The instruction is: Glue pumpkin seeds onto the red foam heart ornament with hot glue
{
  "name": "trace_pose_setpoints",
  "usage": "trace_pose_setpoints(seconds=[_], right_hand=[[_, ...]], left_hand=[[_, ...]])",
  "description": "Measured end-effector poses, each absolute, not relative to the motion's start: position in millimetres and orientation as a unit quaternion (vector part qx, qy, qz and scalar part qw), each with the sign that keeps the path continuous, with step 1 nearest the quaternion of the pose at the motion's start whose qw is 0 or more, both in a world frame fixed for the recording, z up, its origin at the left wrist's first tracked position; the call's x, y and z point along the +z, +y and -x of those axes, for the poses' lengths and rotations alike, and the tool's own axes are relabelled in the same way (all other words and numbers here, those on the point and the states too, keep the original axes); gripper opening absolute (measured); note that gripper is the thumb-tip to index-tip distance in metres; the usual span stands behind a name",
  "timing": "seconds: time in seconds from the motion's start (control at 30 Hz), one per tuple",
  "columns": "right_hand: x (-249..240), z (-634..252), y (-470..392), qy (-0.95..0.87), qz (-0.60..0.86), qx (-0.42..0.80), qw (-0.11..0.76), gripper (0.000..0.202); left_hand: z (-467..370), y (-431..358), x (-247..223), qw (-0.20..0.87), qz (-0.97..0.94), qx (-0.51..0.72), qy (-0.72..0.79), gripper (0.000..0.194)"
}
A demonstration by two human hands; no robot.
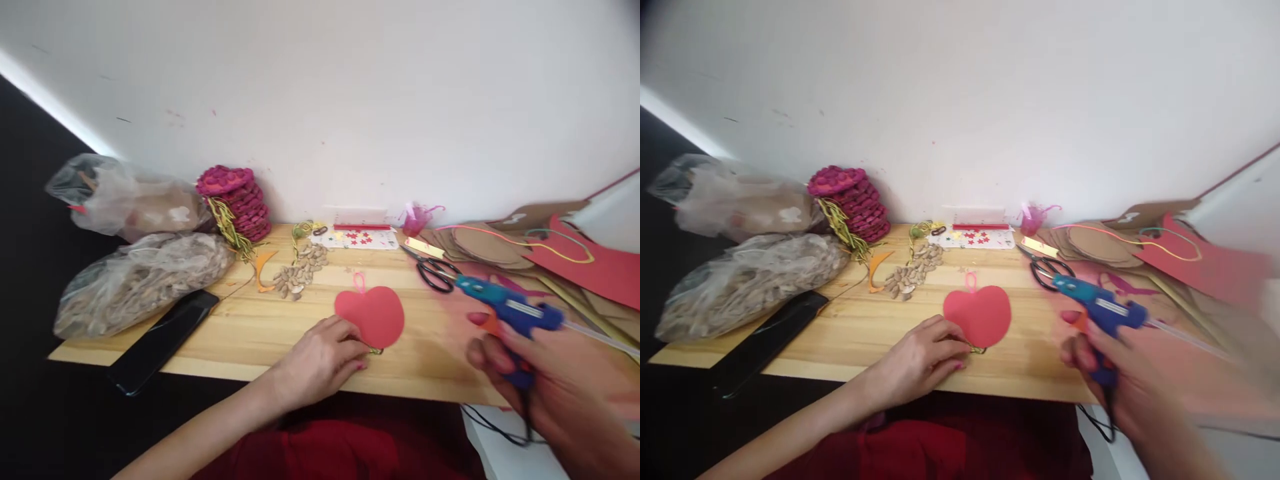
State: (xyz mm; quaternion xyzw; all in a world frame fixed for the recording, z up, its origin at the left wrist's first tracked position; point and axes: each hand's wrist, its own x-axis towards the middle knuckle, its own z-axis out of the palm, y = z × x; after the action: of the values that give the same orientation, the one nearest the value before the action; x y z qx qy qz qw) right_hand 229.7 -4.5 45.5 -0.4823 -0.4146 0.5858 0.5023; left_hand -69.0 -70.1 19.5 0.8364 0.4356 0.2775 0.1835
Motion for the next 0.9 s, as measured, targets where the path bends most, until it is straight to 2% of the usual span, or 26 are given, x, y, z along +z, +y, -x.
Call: trace_pose_setpoints(seconds=[0.1, 0.23, 0.9], right_hand=[[41.9, -206.1, -7.7, -0.4, 0.467, 0.659, 0.433, 0.029], [33.3, -190.1, -4.3, -0.398, 0.44, 0.704, 0.391, 0.024], [26.4, -154.4, 48.1, -0.347, 0.384, 0.752, 0.409, 0.024]], left_hand=[[71.3, -77.1, 15.9, 0.223, -0.822, 0.316, 0.418, 0.022], [76.8, -76.9, 4.6, 0.182, -0.806, 0.335, 0.452, 0.022], [65.2, -37.1, 8.0, 0.063, -0.824, 0.208, 0.524, 0.048]])
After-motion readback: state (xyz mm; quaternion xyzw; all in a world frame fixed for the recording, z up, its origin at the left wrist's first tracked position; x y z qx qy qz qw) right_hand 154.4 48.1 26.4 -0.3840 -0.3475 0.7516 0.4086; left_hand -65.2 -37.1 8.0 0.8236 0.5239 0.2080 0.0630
